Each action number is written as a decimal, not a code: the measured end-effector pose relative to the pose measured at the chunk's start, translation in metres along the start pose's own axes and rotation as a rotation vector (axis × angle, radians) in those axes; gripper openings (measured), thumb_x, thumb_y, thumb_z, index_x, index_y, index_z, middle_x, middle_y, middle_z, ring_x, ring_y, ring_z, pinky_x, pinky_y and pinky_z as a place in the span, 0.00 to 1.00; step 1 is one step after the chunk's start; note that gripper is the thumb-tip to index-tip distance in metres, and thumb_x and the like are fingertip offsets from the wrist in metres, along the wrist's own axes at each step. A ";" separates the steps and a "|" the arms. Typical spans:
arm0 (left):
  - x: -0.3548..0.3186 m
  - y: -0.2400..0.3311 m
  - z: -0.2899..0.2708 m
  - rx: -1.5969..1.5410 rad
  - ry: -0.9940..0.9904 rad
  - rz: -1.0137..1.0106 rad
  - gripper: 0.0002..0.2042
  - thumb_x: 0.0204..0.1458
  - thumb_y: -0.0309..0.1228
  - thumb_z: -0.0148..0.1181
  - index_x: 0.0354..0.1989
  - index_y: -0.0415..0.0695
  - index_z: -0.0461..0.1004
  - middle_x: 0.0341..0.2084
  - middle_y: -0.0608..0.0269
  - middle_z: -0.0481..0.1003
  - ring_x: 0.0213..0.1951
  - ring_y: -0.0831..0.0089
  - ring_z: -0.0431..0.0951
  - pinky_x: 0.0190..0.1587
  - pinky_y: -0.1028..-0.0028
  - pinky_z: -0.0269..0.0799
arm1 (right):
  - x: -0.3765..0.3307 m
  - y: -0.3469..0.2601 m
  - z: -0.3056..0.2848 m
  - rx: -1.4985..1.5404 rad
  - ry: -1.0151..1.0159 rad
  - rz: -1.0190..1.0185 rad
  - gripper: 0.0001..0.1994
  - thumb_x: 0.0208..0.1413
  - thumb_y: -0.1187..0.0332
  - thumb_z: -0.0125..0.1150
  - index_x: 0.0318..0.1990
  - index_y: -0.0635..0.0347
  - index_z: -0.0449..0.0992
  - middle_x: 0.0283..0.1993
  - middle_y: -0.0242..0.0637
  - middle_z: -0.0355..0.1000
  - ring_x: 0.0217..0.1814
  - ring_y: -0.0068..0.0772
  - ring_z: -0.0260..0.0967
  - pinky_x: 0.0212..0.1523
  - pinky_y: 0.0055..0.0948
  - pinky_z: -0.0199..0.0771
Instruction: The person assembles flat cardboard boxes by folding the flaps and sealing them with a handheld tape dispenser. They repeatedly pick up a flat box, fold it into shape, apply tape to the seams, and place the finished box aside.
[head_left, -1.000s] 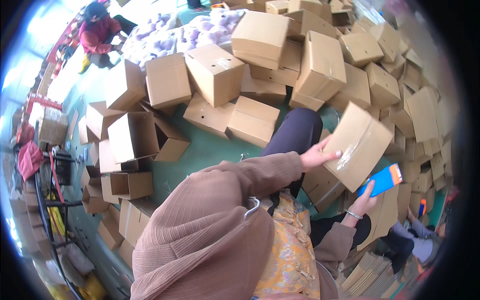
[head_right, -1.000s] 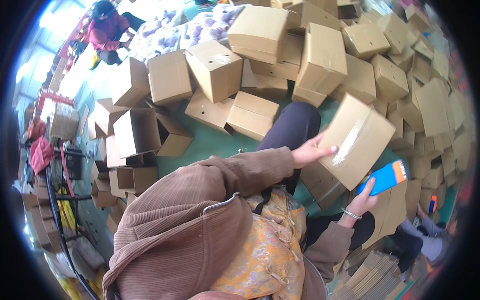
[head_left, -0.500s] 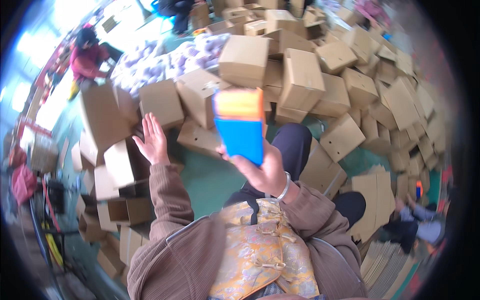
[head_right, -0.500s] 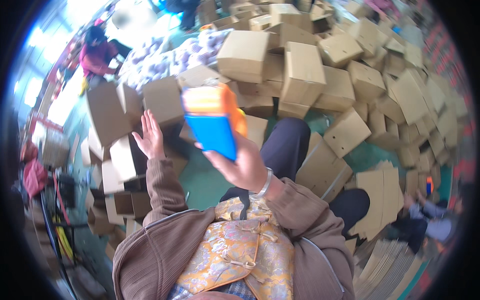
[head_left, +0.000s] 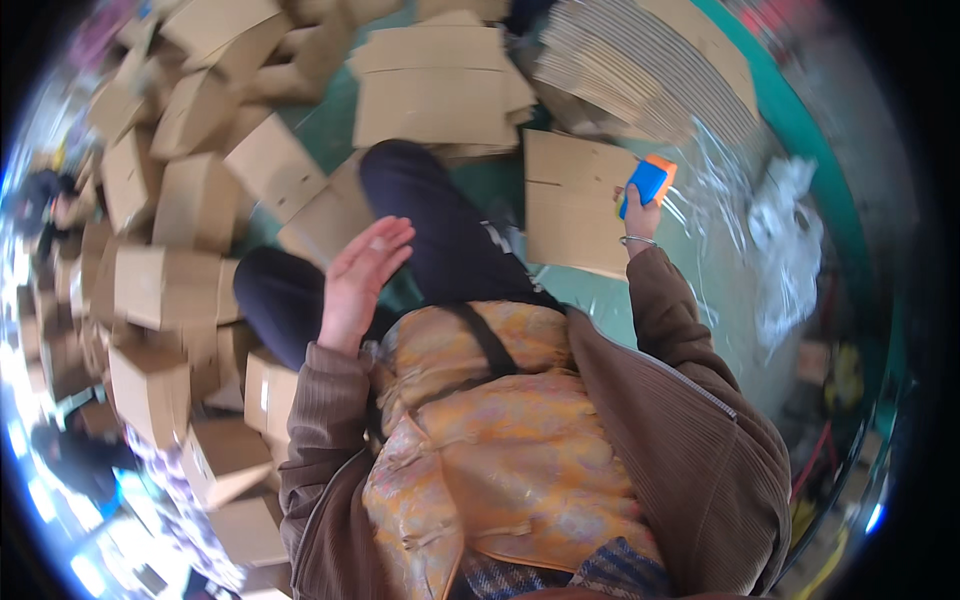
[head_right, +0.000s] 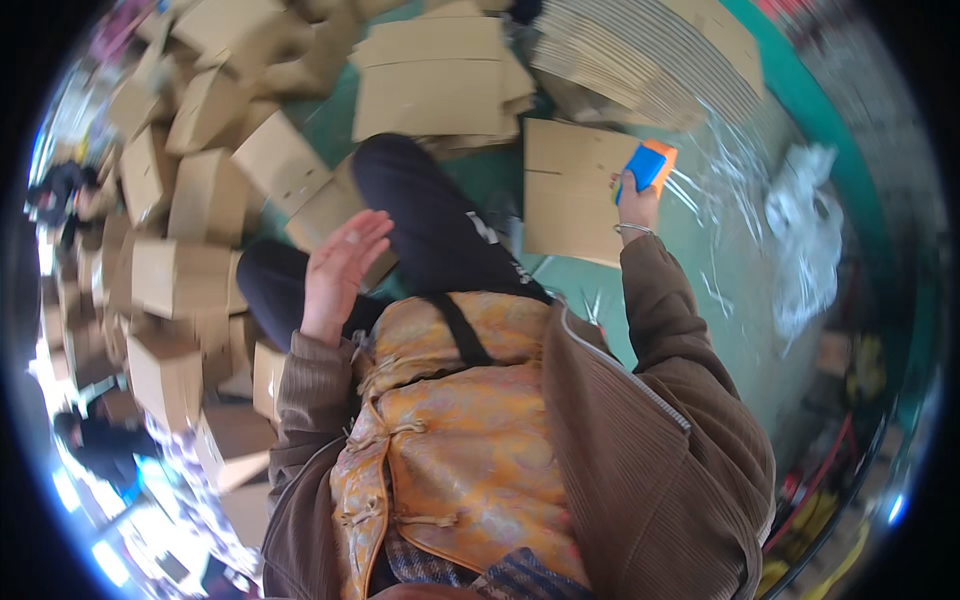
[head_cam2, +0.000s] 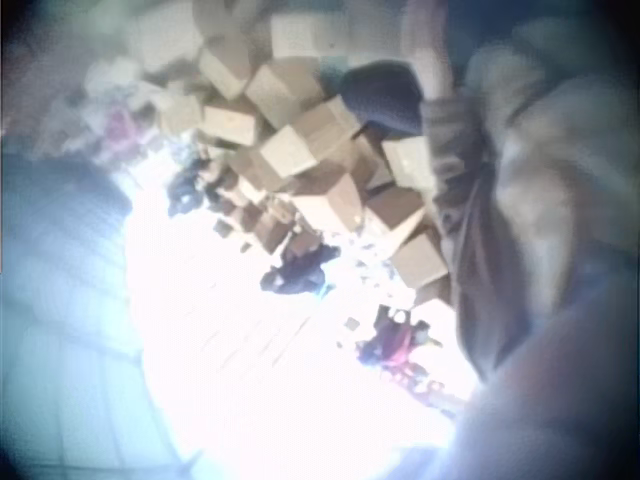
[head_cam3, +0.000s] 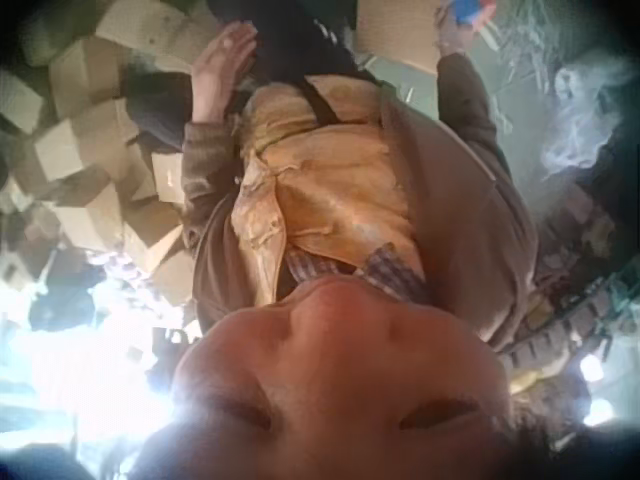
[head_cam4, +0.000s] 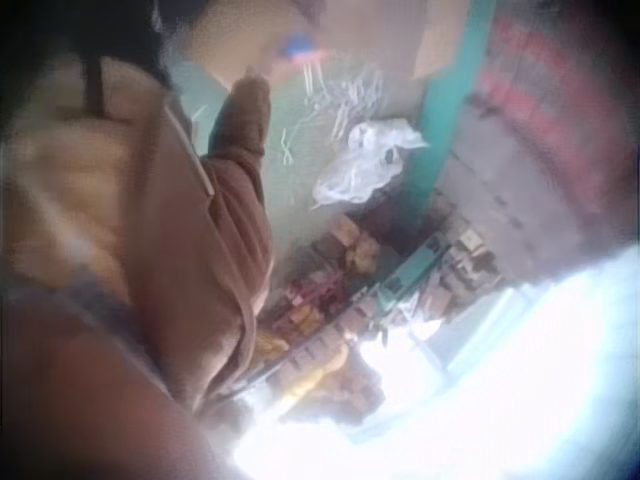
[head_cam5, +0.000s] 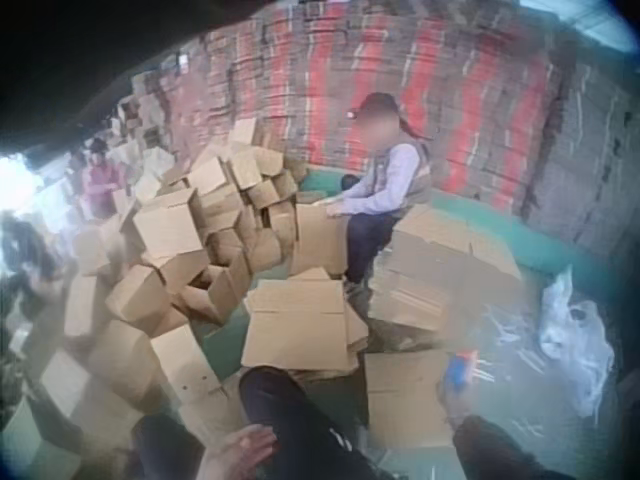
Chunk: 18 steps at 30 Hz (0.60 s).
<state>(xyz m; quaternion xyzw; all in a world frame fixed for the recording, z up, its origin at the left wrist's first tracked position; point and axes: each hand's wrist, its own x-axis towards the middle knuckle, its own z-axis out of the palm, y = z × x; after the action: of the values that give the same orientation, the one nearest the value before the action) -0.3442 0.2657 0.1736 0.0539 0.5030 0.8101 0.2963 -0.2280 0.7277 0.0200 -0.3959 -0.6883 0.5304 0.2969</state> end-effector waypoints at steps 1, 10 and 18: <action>0.022 -0.011 0.017 0.078 -0.068 -0.102 0.22 0.62 0.32 0.50 0.61 0.29 0.62 0.58 0.44 0.67 0.61 0.57 0.68 0.62 0.63 0.65 | 0.014 0.025 -0.030 -0.119 0.123 0.025 0.16 0.57 0.60 0.58 0.32 0.66 0.81 0.31 0.42 0.79 0.31 0.31 0.77 0.34 0.31 0.75; 0.215 -0.197 0.136 0.901 -0.316 -0.704 0.22 0.51 0.35 0.56 0.51 0.30 0.69 0.39 0.56 0.72 0.36 0.71 0.68 0.34 0.70 0.63 | 0.054 0.171 -0.118 -1.031 0.284 0.218 0.26 0.51 0.48 0.58 0.33 0.70 0.72 0.29 0.58 0.75 0.35 0.61 0.75 0.36 0.50 0.75; 0.260 -0.297 0.071 0.812 -0.264 -0.724 0.19 0.51 0.36 0.56 0.48 0.36 0.74 0.43 0.52 0.76 0.42 0.59 0.76 0.40 0.62 0.71 | 0.008 0.157 -0.041 -0.915 0.204 0.387 0.27 0.52 0.48 0.58 0.37 0.71 0.73 0.35 0.61 0.75 0.40 0.62 0.75 0.42 0.51 0.74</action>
<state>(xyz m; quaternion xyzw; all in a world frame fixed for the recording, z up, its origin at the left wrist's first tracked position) -0.4027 0.5547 -0.0982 0.0885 0.7195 0.3843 0.5717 -0.1624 0.7743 -0.1209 -0.6555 -0.7317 0.1784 0.0550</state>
